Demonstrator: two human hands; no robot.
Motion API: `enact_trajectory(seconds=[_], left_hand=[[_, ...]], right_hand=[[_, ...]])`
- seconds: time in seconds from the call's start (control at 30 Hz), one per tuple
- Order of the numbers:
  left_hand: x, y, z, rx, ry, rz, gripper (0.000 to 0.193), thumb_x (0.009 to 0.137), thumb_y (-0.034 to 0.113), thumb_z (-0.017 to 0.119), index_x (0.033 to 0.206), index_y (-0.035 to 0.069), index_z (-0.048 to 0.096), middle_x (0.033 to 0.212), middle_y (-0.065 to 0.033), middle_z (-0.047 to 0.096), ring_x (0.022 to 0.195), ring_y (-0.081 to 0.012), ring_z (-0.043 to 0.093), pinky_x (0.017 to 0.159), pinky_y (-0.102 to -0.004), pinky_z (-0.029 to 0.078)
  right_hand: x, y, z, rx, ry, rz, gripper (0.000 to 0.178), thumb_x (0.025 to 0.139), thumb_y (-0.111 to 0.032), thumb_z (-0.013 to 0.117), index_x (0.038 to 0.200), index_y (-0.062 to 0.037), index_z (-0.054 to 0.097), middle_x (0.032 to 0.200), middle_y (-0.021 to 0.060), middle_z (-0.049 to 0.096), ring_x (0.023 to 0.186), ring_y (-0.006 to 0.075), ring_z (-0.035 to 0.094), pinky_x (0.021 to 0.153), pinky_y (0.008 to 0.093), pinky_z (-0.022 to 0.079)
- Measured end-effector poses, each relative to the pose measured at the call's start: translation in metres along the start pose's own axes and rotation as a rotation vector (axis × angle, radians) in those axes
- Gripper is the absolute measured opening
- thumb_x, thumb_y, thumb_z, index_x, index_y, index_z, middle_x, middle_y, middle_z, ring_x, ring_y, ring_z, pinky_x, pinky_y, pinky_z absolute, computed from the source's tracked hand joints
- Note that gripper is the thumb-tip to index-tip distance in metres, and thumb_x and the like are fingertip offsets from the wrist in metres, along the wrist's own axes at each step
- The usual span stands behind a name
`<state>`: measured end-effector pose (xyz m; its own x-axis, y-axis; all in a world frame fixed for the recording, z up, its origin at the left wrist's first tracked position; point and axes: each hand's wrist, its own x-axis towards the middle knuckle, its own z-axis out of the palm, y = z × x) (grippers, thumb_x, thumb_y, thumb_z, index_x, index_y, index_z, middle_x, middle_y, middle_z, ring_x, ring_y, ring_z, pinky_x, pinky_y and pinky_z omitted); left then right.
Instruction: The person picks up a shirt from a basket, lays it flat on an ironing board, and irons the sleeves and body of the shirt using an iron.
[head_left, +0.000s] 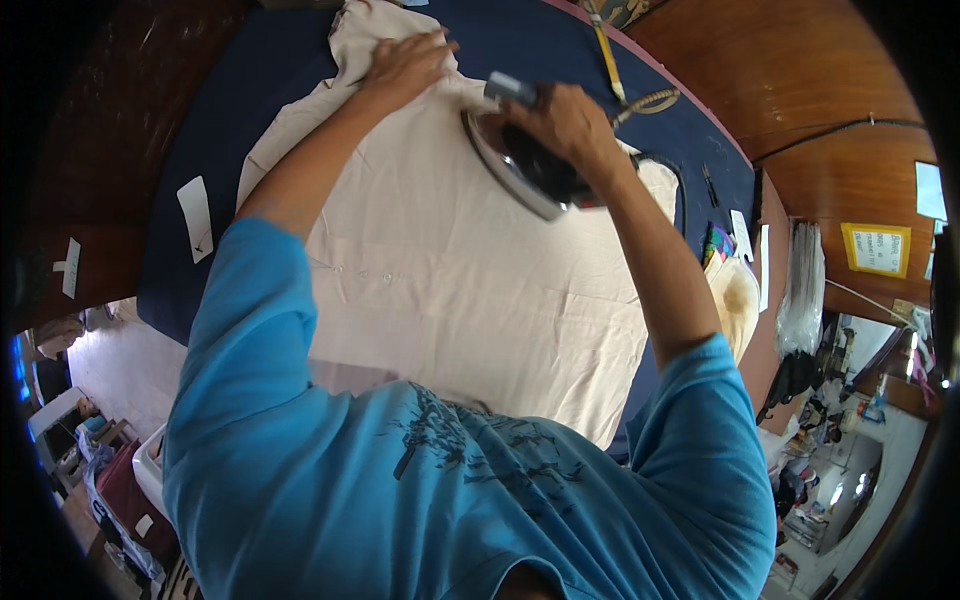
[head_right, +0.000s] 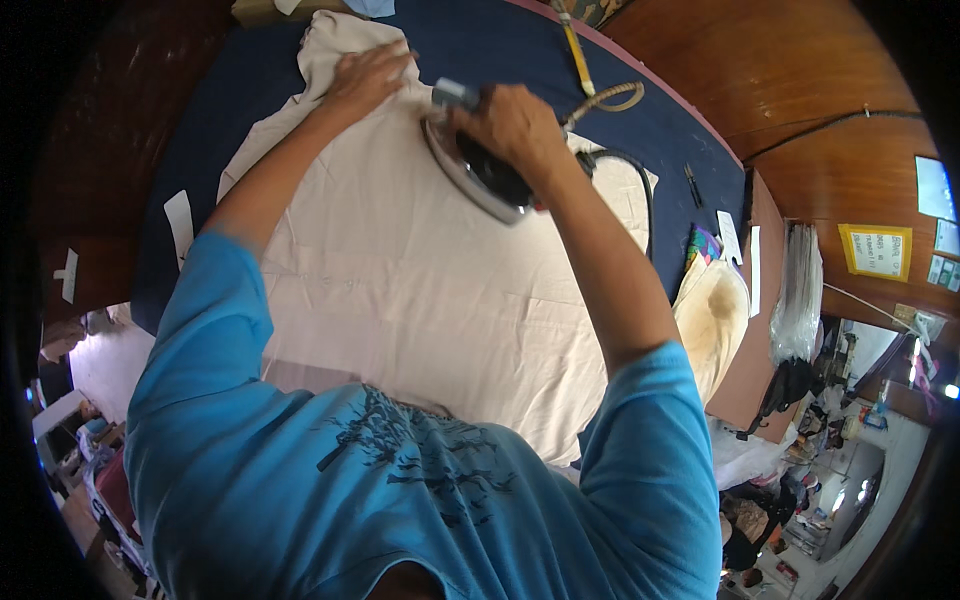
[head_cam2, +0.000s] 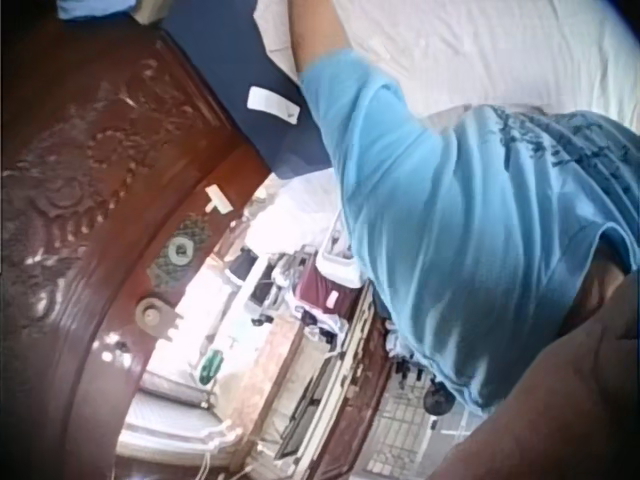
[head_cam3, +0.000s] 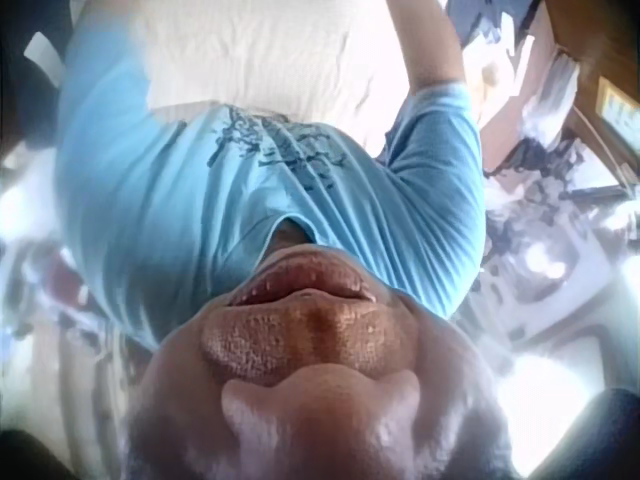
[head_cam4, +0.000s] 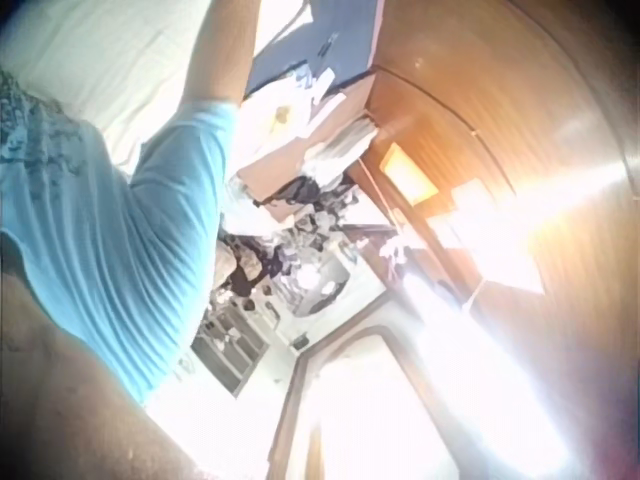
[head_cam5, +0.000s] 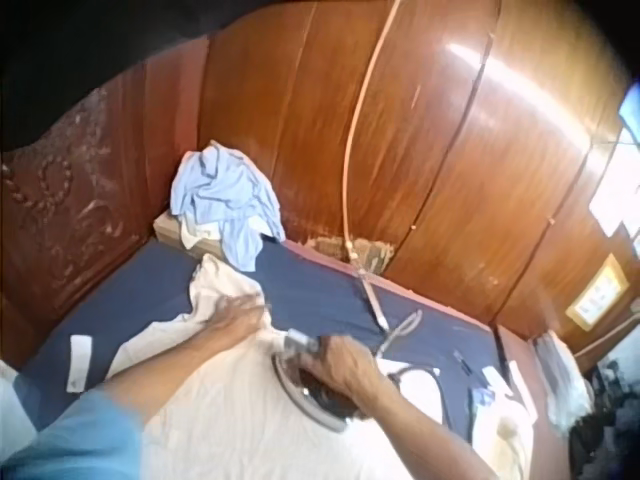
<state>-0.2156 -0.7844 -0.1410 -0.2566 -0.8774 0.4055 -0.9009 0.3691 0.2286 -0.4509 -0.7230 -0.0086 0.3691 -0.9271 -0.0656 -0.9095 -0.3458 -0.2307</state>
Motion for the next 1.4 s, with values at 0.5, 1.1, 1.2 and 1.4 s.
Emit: enact_trajectory(seconds=[0.5,1.1,1.2,1.4], left_hand=[[-0.075,-0.095,-0.072,0.151,-0.101,-0.322,0.027,0.089,0.033,0.048,0.096,0.007,0.051,0.085,-0.0144,0.063,0.074,-0.0345,0.06,0.064,-0.0434,0.048],[-0.174,-0.075,-0.123,0.074,-0.172,-0.849,0.025,0.085,0.028,0.053,0.098,0.007,0.055,0.095,-0.0163,0.062,0.094,-0.0333,0.058,0.077,-0.043,0.045],[-0.182,-0.086,-0.117,0.027,-0.079,-0.861,0.024,0.084,0.027,0.055,0.098,0.008,0.056,0.093,-0.0147,0.063,0.092,-0.0317,0.059,0.077,-0.0414,0.045],[-0.197,-0.089,-0.125,-0.141,-0.057,-0.99,0.021,0.083,0.028,0.056,0.095,0.01,0.056,0.09,-0.0091,0.064,0.088,-0.0276,0.06,0.073,-0.0394,0.046]], right_hand=[[0.037,-0.023,0.008,0.002,-0.117,-0.349,0.06,0.077,-0.057,0.055,0.092,0.0003,0.064,0.078,0.02,0.063,0.078,0.0326,0.063,0.072,0.0385,0.047],[0.12,-0.21,0.064,0.069,0.047,-0.284,0.051,0.074,-0.053,0.058,0.092,-0.0064,0.068,0.093,0.0154,0.065,0.088,0.0309,0.063,0.077,0.037,0.05],[0.154,-0.187,0.105,-0.072,0.108,-0.434,0.058,0.076,-0.058,0.052,0.096,-0.0057,0.066,0.095,0.0155,0.065,0.091,0.0306,0.062,0.079,0.0377,0.049],[0.075,-0.209,0.068,-0.02,-0.082,-0.376,0.06,0.077,-0.058,0.049,0.093,-0.0026,0.065,0.093,0.0198,0.064,0.089,0.0332,0.062,0.077,0.0413,0.049]])
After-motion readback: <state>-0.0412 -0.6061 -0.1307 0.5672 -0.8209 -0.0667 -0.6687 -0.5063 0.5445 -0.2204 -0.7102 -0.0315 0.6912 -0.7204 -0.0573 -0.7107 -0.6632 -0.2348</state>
